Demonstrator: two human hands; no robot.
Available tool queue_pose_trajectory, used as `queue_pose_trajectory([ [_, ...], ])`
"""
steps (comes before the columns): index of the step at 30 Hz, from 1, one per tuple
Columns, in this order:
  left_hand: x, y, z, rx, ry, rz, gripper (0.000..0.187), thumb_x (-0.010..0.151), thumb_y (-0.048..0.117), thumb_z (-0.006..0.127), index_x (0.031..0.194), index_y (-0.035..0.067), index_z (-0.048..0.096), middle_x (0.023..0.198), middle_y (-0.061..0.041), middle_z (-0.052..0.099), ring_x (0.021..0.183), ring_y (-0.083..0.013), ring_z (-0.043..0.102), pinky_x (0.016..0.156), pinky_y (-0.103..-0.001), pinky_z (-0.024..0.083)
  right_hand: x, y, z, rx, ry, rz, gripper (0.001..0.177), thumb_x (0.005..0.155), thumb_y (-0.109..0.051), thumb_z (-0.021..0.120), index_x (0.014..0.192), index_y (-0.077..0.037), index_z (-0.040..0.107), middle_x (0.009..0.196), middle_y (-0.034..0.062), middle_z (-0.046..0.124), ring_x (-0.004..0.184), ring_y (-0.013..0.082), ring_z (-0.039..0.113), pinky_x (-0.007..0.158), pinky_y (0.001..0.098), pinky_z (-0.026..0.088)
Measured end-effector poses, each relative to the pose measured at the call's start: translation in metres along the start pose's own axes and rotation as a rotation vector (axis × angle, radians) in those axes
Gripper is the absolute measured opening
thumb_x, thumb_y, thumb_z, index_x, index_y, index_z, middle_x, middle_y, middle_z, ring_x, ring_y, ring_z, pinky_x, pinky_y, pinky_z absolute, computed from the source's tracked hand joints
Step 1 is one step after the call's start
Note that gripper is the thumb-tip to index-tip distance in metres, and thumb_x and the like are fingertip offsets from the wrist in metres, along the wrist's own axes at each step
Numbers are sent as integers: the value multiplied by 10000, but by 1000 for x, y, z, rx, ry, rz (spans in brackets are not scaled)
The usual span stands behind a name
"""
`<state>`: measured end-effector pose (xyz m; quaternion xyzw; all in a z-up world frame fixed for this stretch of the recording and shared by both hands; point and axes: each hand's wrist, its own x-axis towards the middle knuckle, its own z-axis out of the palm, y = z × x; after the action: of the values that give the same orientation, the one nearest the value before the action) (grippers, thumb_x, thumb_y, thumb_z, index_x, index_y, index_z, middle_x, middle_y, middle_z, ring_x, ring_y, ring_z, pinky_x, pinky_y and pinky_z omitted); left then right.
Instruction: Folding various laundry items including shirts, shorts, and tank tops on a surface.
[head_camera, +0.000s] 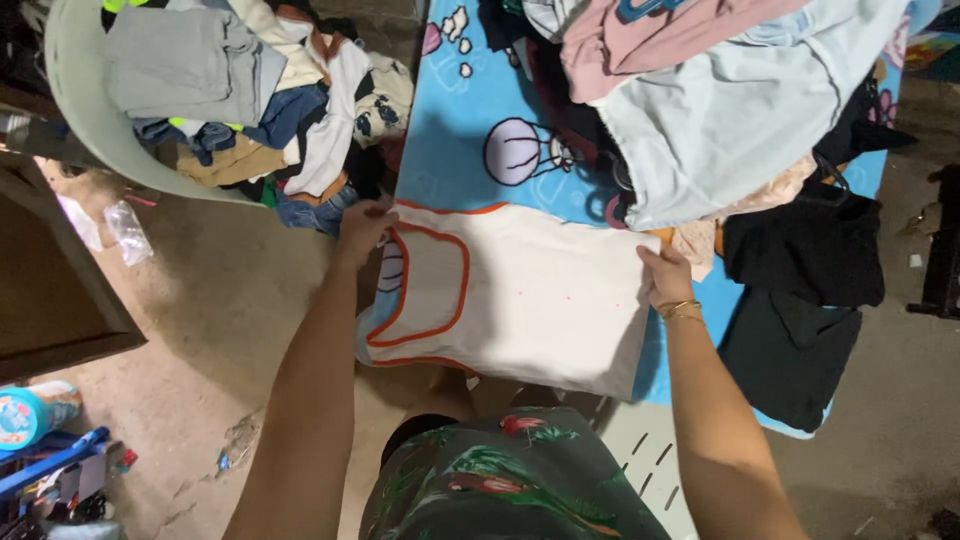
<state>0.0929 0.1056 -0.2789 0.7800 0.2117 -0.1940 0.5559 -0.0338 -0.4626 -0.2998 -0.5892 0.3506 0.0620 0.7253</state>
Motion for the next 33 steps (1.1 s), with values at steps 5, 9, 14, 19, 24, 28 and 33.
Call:
queue_pose_trajectory([
  [5, 4, -12, -5, -344, -13, 64, 323, 826, 203, 796, 1074, 28, 686, 948, -45, 718, 792, -129, 683, 670, -303, 557, 0, 8, -3, 278, 41, -225, 145, 905, 6, 679, 1008, -95, 691, 844, -30, 638, 702, 79, 593, 626, 225, 498],
  [9, 9, -43, -14, -355, -44, -69, 365, 934, 284, 820, 1131, -18, 758, 985, -62, 654, 800, -150, 561, 653, -341, 451, -30, -22, 4, 167, 110, 23, 50, 920, -29, 707, 962, -51, 691, 896, 7, 694, 765, 113, 659, 704, 244, 558],
  [14, 1, -5, -6, -165, 3, -329, 393, 904, 377, 786, 1042, 13, 733, 912, -34, 705, 780, -159, 643, 626, -351, 510, -4, 16, -30, 35, -6, 174, 202, 956, -56, 804, 955, 1, 611, 986, 57, 623, 819, 157, 586, 675, 308, 481],
  [19, -11, 21, -17, -396, -92, -292, 287, 897, 288, 791, 934, 27, 678, 798, -57, 661, 619, -180, 556, 526, -343, 417, -57, -44, -8, 196, -1, 411, 175, 932, -117, 689, 1083, -28, 692, 1079, 45, 737, 939, 148, 705, 810, 276, 564],
  [24, -24, 36, -57, -469, -194, 32, 138, 961, 154, 745, 952, 16, 732, 784, 9, 576, 632, -80, 516, 530, -247, 400, -83, -56, -56, 399, -83, 182, 159, 1028, -118, 624, 1163, -42, 663, 1141, 51, 728, 1037, 147, 704, 939, 286, 542],
  [28, -85, 146, -66, -462, -187, 139, 131, 958, 137, 739, 908, 32, 678, 828, -16, 670, 688, -100, 616, 594, -247, 501, -120, -110, -56, 427, -60, 68, 132, 1017, -120, 622, 1113, -44, 670, 1084, 61, 735, 996, 170, 706, 909, 313, 550],
  [33, -120, 217, -65, -511, -210, 357, 130, 968, 165, 674, 978, 48, 732, 928, -39, 734, 817, -109, 676, 702, -238, 532, -162, -176, -37, 276, -30, -276, 60, 1004, -69, 634, 1049, -62, 673, 1018, 57, 732, 892, 154, 667, 838, 303, 538],
])
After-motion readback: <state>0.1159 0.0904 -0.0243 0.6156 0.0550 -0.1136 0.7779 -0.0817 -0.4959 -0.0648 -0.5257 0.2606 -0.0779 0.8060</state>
